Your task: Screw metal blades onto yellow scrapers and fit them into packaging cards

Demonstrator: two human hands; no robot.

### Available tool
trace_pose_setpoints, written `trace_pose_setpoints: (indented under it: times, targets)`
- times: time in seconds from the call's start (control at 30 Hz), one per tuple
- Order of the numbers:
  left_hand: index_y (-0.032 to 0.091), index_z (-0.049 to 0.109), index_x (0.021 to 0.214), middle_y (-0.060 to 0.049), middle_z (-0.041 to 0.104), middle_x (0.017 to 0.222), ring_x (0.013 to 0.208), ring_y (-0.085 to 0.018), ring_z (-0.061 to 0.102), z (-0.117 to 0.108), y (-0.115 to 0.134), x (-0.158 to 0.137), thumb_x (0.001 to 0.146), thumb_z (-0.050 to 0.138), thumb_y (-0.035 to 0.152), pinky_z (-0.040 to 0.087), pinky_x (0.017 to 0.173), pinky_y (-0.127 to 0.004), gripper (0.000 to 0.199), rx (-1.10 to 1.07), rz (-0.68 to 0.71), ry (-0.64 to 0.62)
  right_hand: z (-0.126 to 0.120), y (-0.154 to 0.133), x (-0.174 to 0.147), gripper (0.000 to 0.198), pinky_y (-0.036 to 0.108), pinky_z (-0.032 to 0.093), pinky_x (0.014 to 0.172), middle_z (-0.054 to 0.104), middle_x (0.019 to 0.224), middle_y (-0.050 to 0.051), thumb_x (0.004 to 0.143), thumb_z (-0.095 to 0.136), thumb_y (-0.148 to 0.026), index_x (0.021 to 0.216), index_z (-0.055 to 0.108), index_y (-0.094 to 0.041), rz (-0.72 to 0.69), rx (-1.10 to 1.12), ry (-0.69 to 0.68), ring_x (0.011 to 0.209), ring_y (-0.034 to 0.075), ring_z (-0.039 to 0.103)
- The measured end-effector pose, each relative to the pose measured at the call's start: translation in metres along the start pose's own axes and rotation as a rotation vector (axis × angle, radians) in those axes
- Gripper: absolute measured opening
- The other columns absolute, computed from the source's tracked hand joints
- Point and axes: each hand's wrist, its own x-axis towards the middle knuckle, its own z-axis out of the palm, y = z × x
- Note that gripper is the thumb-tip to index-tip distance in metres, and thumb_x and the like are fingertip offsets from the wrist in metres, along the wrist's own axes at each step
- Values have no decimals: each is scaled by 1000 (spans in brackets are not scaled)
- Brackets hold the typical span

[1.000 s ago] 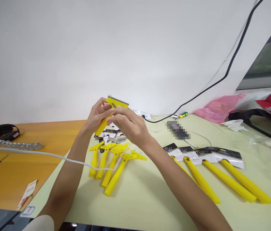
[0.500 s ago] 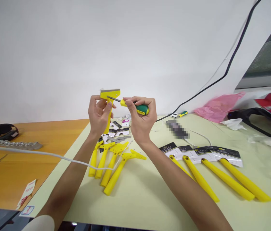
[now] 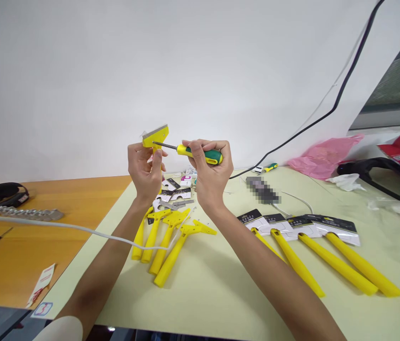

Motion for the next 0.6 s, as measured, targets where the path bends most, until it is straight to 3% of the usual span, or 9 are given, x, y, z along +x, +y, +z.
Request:
trace_pose_setpoints:
  times: [0.2,0.3,0.4,0.5,0.6]
  targets:
    - [29,55,120,-5,72,104,96,-20,75,-3,1,3,106,70,46,54,54,-25,26,-10,-6,7,-1,0,-2,37,39,71,92,70,108,3,103,74,-47,103,43,-29,-51,-60,-64,112,22,81]
    - [30,53,119,-3,71,100,88,-18,72,-6,0,10,106,71,46,53,54,-25,28,-50,1,31,-3,-2,-3,37,38,72,92,73,115,5,103,75,-48,107,44,-29,-72,-97,-195,115,22,80]
    - [29,52,117,-2,71,99,81,-15,70,-13,0,16,106,72,44,54,55,-25,27,-58,-10,45,-5,-2,-4,34,35,74,88,76,123,8,102,76,-47,112,51,-27,-35,-141,-317,104,20,83]
    - [28,54,116,-4,71,105,90,-18,73,-19,-3,21,104,74,46,54,57,-25,29,-31,-11,59,-6,-2,-5,30,34,75,84,78,126,8,101,78,-44,115,60,-24,-33,-161,-336,93,19,85]
    - [28,56,118,-6,70,110,96,-19,75,-21,-6,22,103,74,47,54,58,-25,30,-3,-6,55,-7,-2,-6,25,36,75,86,80,125,8,101,79,-38,117,67,-23,-105,-184,-319,96,21,85]
